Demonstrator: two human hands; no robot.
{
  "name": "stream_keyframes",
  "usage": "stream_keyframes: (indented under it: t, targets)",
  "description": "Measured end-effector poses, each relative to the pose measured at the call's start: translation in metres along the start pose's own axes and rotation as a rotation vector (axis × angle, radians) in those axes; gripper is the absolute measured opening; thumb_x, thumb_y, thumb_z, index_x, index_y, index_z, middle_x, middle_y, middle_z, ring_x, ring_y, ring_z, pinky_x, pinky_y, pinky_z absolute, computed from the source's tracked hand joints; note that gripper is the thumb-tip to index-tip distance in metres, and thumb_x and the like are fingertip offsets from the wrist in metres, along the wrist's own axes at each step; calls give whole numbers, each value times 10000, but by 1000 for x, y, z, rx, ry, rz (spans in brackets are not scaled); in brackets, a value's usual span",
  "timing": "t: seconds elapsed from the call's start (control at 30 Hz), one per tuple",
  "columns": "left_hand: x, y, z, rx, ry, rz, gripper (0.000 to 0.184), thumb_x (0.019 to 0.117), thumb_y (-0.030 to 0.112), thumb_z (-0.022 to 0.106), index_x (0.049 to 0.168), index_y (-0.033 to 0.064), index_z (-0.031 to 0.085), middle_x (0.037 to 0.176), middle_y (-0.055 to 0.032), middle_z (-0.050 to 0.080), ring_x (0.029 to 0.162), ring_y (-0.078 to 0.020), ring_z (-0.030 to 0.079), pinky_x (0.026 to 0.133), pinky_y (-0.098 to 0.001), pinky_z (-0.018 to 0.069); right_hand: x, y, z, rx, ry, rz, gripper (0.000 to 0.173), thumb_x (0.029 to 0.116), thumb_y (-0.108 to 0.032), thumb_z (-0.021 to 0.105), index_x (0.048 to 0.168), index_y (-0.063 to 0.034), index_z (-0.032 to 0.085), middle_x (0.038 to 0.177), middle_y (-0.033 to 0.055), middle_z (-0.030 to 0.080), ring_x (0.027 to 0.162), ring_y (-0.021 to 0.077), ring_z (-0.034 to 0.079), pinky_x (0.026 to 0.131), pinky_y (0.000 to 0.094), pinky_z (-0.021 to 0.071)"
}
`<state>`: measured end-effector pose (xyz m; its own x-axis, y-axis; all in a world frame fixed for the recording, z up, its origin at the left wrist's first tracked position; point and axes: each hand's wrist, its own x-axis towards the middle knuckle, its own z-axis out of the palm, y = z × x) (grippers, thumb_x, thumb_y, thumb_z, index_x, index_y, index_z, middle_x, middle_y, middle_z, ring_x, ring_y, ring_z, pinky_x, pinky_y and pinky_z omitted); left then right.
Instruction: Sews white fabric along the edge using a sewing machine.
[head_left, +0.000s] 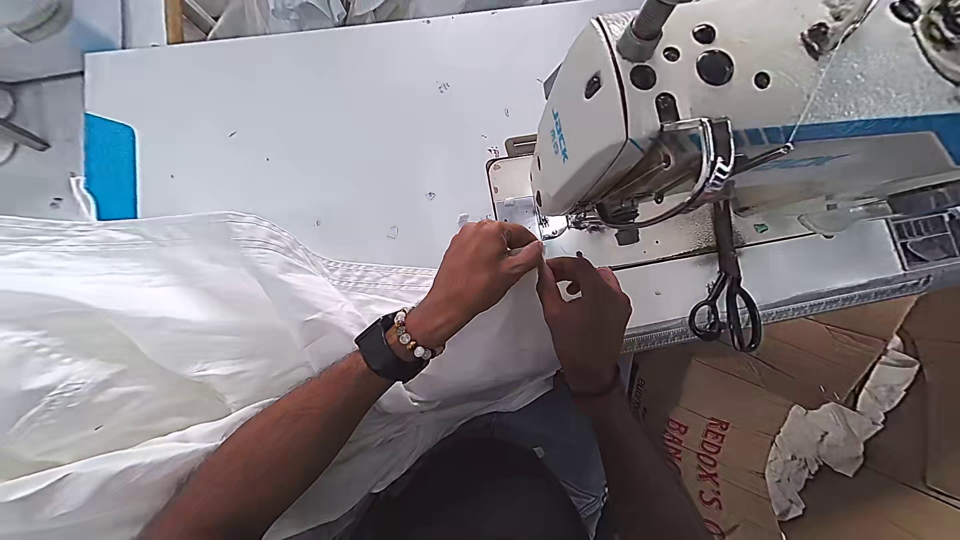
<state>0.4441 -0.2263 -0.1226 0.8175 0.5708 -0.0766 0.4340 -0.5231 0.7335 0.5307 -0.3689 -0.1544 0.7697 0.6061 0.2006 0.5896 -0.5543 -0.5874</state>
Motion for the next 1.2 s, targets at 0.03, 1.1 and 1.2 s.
stream_keyframes:
  t: [0.03,1.1,1.2]
  targets:
    - [2,-1,0,27,5,13,276,1010,339,600,825,215,763,614,46,608,536,-117,548,498,-374,397,2,0,4,-50,20,-33,127,927,-318,718,927,-203,772,761,-70,702,707,134,623,630,358,488]
    - [25,-58,9,527,146,708,350,1022,299,518,1310,326,714,1305,51,689,1269,-225,537,1063,-453,332,64,60,-111,-281,-72,-20,364,1054,-304,509,1267,-69,687,1080,185,719,930,348,713,767,583,573]
    - [26,-56,8,531,170,692,346,1010,285,535,1301,311,720,1284,42,695,1248,-238,544,1048,-456,338,98,116,-136,-501,152,132,393,1046,-286,464,1312,-84,672,1327,212,651,1243,412,608,1001,633,456]
